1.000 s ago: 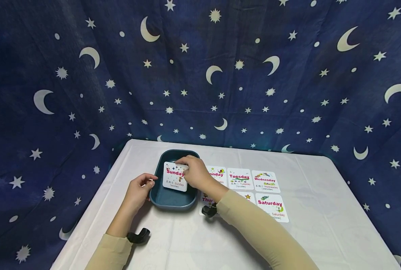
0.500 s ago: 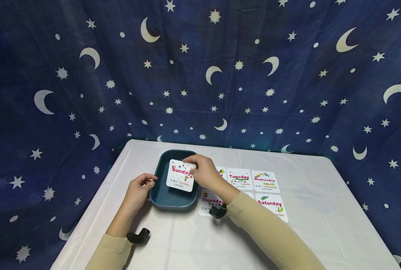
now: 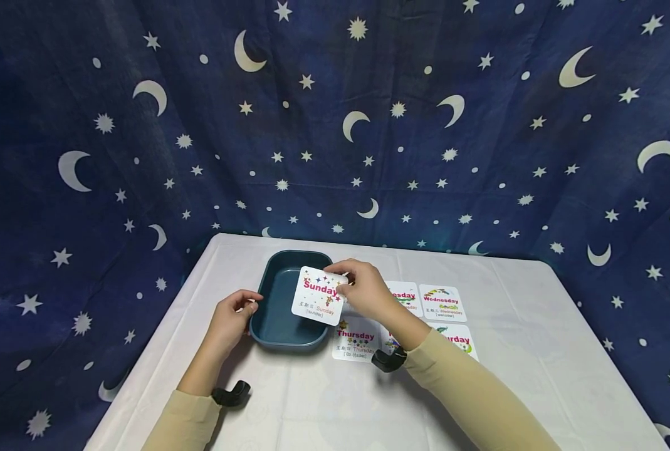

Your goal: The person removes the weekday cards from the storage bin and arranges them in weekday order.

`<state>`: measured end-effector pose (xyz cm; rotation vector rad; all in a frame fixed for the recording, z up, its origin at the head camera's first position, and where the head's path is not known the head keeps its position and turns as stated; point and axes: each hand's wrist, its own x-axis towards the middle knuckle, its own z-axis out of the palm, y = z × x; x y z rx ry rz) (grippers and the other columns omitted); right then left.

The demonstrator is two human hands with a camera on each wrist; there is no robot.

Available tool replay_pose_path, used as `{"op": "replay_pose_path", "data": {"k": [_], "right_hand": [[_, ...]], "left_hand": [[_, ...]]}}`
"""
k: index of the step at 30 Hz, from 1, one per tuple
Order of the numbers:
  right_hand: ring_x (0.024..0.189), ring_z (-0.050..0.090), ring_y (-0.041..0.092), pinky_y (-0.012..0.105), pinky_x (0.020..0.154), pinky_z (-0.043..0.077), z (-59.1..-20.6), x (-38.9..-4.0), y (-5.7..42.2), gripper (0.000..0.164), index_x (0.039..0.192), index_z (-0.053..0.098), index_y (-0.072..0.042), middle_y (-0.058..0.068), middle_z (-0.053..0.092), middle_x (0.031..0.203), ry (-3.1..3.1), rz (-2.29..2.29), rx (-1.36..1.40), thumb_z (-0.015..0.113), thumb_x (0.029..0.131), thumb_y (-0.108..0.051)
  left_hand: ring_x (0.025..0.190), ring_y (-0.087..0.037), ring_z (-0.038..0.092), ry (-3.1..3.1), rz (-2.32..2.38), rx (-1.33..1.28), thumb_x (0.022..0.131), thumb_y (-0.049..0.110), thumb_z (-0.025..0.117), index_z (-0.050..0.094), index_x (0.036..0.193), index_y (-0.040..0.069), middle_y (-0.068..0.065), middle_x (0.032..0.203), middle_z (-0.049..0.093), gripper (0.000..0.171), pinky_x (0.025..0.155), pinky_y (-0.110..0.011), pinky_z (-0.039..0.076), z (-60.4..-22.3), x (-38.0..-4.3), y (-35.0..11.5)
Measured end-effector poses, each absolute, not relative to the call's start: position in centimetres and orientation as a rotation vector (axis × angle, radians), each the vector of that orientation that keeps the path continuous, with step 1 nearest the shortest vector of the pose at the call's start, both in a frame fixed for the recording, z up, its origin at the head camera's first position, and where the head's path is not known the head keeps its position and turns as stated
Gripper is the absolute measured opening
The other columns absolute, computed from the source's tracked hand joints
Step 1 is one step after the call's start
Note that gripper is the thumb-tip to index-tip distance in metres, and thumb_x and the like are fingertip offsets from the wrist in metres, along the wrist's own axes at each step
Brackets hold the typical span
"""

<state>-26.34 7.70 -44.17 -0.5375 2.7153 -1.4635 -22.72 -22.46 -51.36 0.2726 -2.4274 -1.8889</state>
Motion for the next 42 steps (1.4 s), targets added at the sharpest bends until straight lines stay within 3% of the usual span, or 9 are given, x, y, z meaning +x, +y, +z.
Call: {"op": "replay_pose_path", "data": {"k": [9,23,38,42], "right_hand": [[0.083,0.06,0.018,0.024,0.067,0.048,-44.2,-24.8,10.1,0.048,0.126,0.08,-0.022,-0.002,0.075,0.126,2.666,-1.455,-0.525,0.069,0.092,0.01],[0.077,0.054,0.016,0.023,0.068,0.046,-46.2,-21.6,13.4,0.046,0.123,0.081,-0.02,0.006,0.075,0.126,2.6,-1.386,-0.559,0.071,0.089,0.009],[0.082,0.055,0.016,0.024,0.074,0.045,-49.9,-19.4,14.8,0.046,0.118,0.081,-0.027,-0.002,0.076,0.12,2.574,-1.317,-0.515,0.074,0.089,0.007],[0.078,0.053,0.015,0.024,0.07,0.043,-50.5,-18.9,15.0,0.046,0.118,0.081,-0.026,-0.001,0.075,0.119,2.547,-1.318,-0.506,0.074,0.088,0.007]], "left_hand": [[0.057,-0.013,0.051,-2.43,-1.89,0.264,0.106,0.001,0.062,0.072,0.122,-0.002,-0.005,0.088,0.056,0.019,0.051,-0.027,0.049,-51.4,-22.7,-22.5],[0.056,-0.012,0.051,-2.425,-1.897,0.236,0.105,-0.001,0.062,0.071,0.122,-0.004,-0.005,0.087,0.055,0.02,0.05,-0.026,0.049,-51.5,-22.7,-22.5],[0.055,-0.012,0.05,-2.431,-1.882,0.236,0.105,0.001,0.063,0.071,0.123,-0.003,-0.005,0.087,0.056,0.02,0.05,-0.026,0.048,-51.5,-22.6,-22.5],[0.055,-0.012,0.051,-2.434,-1.877,0.236,0.105,0.001,0.063,0.072,0.123,-0.002,-0.006,0.087,0.056,0.02,0.05,-0.026,0.049,-51.5,-22.7,-22.5]]}}
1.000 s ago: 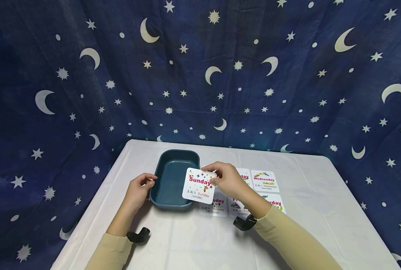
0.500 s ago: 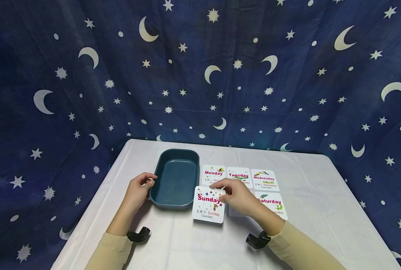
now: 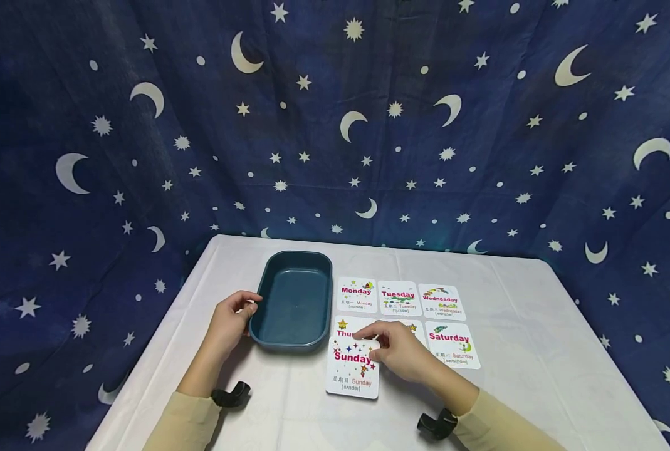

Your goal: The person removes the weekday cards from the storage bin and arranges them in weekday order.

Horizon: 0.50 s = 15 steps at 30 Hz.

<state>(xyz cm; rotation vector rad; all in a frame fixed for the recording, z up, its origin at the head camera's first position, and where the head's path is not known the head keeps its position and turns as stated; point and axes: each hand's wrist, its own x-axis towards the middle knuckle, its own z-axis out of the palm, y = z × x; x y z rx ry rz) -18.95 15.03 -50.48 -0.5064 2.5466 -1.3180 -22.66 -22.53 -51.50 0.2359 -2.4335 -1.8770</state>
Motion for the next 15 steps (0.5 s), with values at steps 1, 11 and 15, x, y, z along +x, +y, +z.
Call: {"op": "replay_pose_path", "data": {"k": [1,11,15], "right_hand": [[0.078,0.053,0.016,0.024,0.069,0.043,-50.6,-18.8,15.1,0.045,0.118,0.082,-0.026,0.0,0.075,0.118,2.538,-1.321,-0.499,0.074,0.088,0.007],[0.077,0.052,0.013,0.024,0.07,0.042,-52.3,-17.4,14.7,0.042,0.113,0.081,-0.025,-0.002,0.072,0.108,2.519,-1.294,-0.493,0.077,0.084,0.006],[0.076,0.051,0.01,0.024,0.068,0.041,-52.8,-17.0,14.6,0.042,0.112,0.081,-0.024,-0.004,0.069,0.104,2.537,-1.268,-0.51,0.079,0.083,0.006]], "left_hand": [[0.055,-0.012,0.051,-2.435,-1.876,0.237,0.105,0.001,0.063,0.072,0.123,-0.002,-0.006,0.088,0.057,0.019,0.05,-0.026,0.049,-51.5,-22.7,-22.5],[0.056,-0.013,0.051,-2.442,-1.875,0.237,0.106,0.002,0.063,0.071,0.123,-0.002,-0.006,0.089,0.056,0.02,0.051,-0.027,0.05,-51.5,-22.8,-22.5],[0.056,-0.013,0.052,-2.451,-1.856,0.235,0.106,0.002,0.063,0.072,0.122,-0.002,-0.007,0.09,0.057,0.019,0.051,-0.027,0.05,-51.5,-22.8,-22.5]]}}
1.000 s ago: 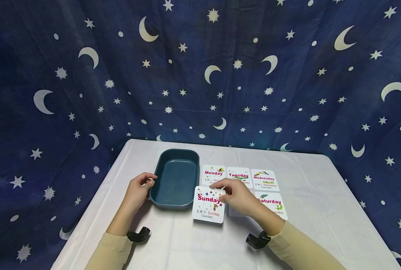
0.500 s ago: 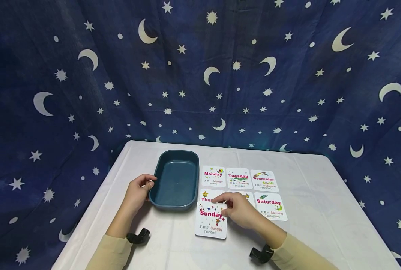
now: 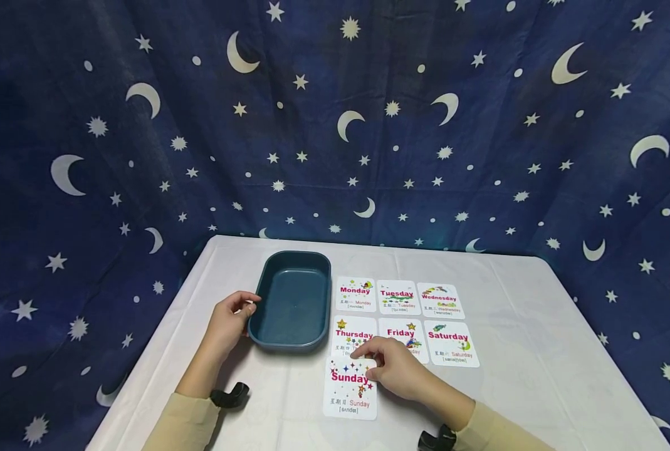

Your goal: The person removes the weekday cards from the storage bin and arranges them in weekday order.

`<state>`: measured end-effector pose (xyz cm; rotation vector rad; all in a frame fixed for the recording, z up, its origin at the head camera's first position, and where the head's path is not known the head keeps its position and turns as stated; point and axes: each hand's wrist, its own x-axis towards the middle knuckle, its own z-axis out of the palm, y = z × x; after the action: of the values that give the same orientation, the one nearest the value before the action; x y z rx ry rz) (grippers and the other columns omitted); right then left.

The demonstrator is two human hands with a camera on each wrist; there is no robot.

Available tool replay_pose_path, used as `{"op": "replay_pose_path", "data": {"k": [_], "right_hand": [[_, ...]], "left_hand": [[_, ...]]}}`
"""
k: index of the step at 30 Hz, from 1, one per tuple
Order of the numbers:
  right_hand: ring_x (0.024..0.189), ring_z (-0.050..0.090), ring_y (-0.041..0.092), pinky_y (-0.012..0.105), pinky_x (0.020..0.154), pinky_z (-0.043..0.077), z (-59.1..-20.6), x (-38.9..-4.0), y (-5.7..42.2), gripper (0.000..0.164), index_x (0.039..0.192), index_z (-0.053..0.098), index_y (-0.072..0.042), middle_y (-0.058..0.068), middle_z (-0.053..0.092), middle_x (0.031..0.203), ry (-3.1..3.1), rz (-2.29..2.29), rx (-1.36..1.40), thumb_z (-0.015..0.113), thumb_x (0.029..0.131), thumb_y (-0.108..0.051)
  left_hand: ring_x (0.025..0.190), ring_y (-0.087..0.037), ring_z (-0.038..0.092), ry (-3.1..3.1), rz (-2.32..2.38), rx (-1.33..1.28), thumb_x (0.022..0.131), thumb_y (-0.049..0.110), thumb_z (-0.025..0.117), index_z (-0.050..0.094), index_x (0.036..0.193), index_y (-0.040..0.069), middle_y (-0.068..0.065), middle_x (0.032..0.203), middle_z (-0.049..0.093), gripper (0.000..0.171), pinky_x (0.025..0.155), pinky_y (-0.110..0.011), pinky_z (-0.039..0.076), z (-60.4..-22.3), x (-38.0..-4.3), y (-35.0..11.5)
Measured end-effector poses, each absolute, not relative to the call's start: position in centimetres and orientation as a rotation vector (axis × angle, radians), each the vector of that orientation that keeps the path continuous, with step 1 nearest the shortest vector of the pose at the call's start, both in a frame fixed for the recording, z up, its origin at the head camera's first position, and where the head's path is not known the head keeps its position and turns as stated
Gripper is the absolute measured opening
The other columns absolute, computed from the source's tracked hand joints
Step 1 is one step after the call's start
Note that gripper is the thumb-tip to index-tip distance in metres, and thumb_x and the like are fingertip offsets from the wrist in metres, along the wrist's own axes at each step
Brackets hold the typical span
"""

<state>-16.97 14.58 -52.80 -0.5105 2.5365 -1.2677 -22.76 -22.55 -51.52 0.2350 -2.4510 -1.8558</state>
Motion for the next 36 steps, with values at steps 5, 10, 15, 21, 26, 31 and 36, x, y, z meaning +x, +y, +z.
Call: {"op": "replay_pose_path", "data": {"k": [5,10,15,21,26,31,36], "right_hand": [[0.074,0.05,0.008,0.023,0.068,0.042,-53.1,-16.6,14.4,0.041,0.11,0.081,-0.021,-0.003,0.066,0.097,2.56,-1.26,-0.548,0.082,0.08,0.006],[0.074,0.049,0.008,0.023,0.068,0.043,-53.1,-16.2,14.2,0.037,0.106,0.082,-0.021,-0.003,0.064,0.092,2.579,-1.196,-0.59,0.087,0.078,0.004],[0.076,0.05,0.008,0.024,0.068,0.043,-53.1,-15.7,13.9,0.034,0.103,0.083,-0.02,-0.007,0.062,0.086,2.684,-1.079,-0.626,0.089,0.077,0.001],[0.076,0.048,0.004,0.023,0.069,0.042,-53.2,-15.4,13.7,0.031,0.102,0.083,-0.02,-0.01,0.058,0.085,2.846,-0.919,-0.628,0.092,0.076,-0.005],[0.079,0.049,0.002,0.024,0.072,0.045,-53.2,-15.4,13.7,0.03,0.102,0.082,-0.02,-0.011,0.058,0.087,2.931,-0.845,-0.606,0.092,0.076,-0.009],[0.08,0.05,0.003,0.025,0.072,0.046,-52.6,-15.6,13.8,0.033,0.113,0.08,-0.018,-0.01,0.062,0.091,2.982,-0.864,-0.511,0.09,0.082,-0.015],[0.1,0.066,0.015,0.037,0.09,0.056,-51.7,-16.2,14.3,0.044,0.131,0.073,-0.013,0.0,0.073,0.116,3.089,-0.87,-0.392,0.086,0.09,-0.024]], "left_hand": [[0.056,-0.014,0.052,-2.459,-1.838,0.225,0.106,0.002,0.062,0.072,0.122,-0.001,-0.006,0.089,0.058,0.019,0.051,-0.027,0.051,-51.6,-22.7,-22.6],[0.055,-0.014,0.052,-2.454,-1.842,0.242,0.106,0.002,0.062,0.072,0.121,-0.002,-0.008,0.088,0.058,0.019,0.051,-0.027,0.05,-51.3,-22.6,-22.6],[0.056,-0.013,0.053,-2.464,-1.84,0.249,0.106,0.001,0.062,0.072,0.122,-0.002,-0.008,0.087,0.057,0.019,0.051,-0.027,0.05,-51.0,-22.4,-22.7],[0.056,-0.015,0.054,-2.519,-1.748,0.244,0.105,0.001,0.063,0.074,0.12,0.001,-0.014,0.092,0.063,0.018,0.052,-0.029,0.051,-50.7,-22.3,-22.8],[0.064,-0.017,0.057,-2.575,-1.65,0.246,0.104,0.001,0.064,0.075,0.12,0.001,-0.023,0.107,0.068,0.019,0.052,-0.028,0.052,-50.2,-22.1,-22.7],[0.086,-0.029,0.071,-2.637,-1.573,0.271,0.106,0.007,0.063,0.074,0.126,0.002,-0.024,0.126,0.07,0.023,0.062,-0.03,0.057,-49.4,-21.7,-22.4],[0.122,-0.042,0.07,-2.744,-1.303,0.224,0.108,0.019,0.064,0.068,0.139,0.007,-0.023,0.141,0.067,0.034,0.091,-0.049,0.061,-48.3,-21.2,-21.9]]}}
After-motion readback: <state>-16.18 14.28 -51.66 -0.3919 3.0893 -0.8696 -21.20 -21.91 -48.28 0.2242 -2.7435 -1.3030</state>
